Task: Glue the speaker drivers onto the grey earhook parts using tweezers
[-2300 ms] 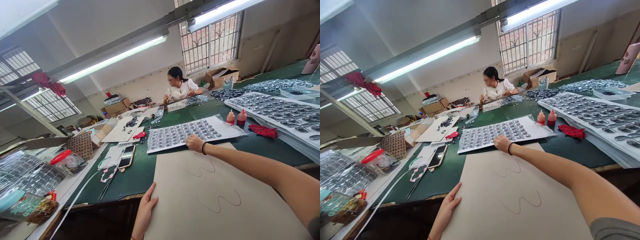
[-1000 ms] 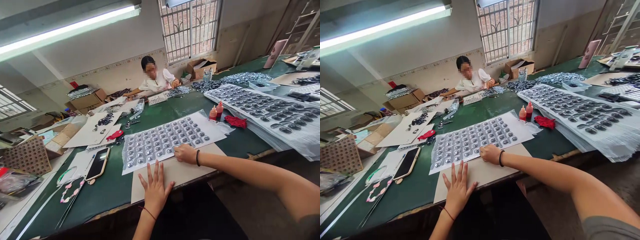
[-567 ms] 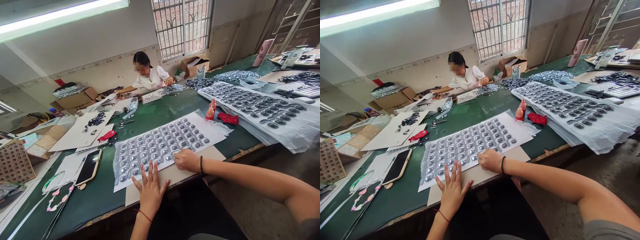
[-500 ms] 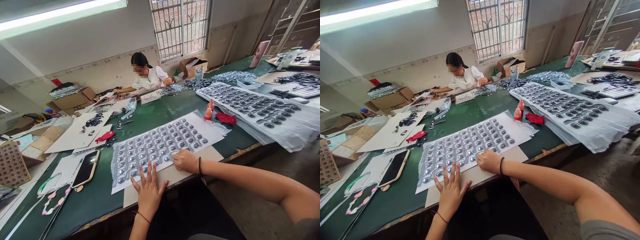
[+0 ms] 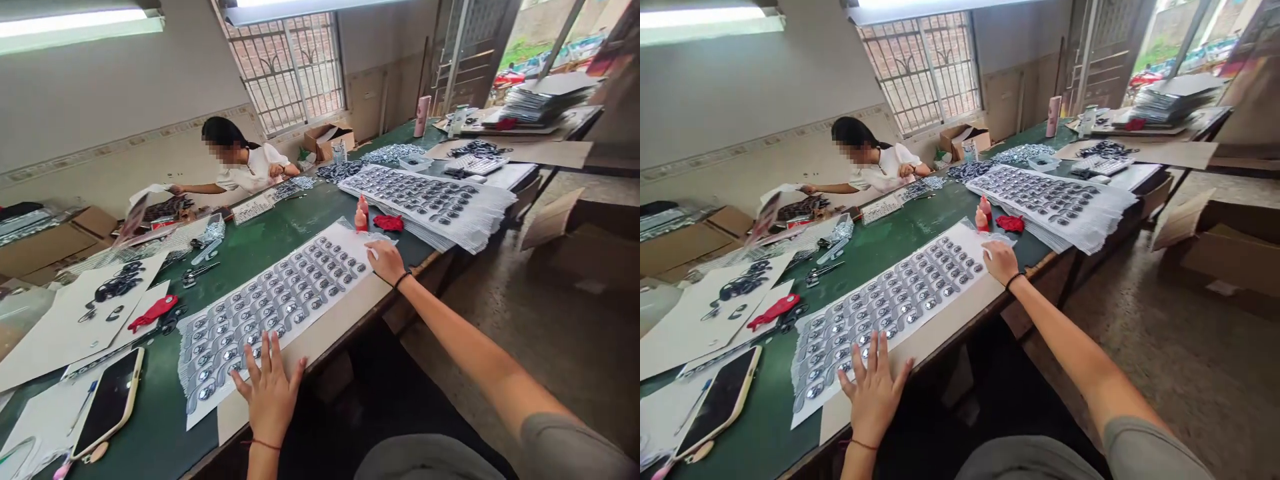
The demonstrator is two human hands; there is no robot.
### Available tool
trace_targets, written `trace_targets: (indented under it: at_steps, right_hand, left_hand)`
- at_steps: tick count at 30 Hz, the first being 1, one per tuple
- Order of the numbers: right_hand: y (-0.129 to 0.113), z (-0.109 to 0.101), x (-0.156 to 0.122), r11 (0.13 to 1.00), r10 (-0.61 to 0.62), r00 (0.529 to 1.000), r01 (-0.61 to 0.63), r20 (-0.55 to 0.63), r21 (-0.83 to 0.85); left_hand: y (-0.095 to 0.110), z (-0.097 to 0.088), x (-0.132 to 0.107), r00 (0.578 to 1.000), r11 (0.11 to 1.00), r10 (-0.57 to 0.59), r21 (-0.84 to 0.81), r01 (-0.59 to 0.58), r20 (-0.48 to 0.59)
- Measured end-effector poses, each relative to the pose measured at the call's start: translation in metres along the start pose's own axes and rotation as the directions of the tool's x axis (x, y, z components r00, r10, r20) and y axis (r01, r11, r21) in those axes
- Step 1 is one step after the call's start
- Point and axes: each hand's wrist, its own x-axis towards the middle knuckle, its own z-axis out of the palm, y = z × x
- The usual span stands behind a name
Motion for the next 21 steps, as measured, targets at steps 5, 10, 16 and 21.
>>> trace_targets:
  at_steps: [5,10,16,21]
  right_hand:
    - [0.031,0.004,0.003,0.955,0.295,0.955,-0.295,0.036,-0.009]
    - [0.028,0.006,-0.002,0.945,0.326,0.938,-0.324,0.115,-0.036]
    - [0.019,-0.002,-0.012,0.906,0.422,0.900,-0.416,0.108,-0.074]
    - [0.016,-0.007,-0.016,0.875,0.483,0.872,-0.482,0.081,-0.030]
  left_hand:
    - [0.004,-0.001,0.000,0.996,0.999,-0.047,0.005,0.047,0.070]
    - [0.007,0.000,0.001,0.984,0.996,-0.082,-0.004,0.084,0.155]
    - [0.004,0.004,0.000,0.980,0.997,-0.073,0.000,0.074,0.185]
    - [0.001,0.003,-0.002,0.995,1.000,-0.026,-0.013,0.027,0.101]
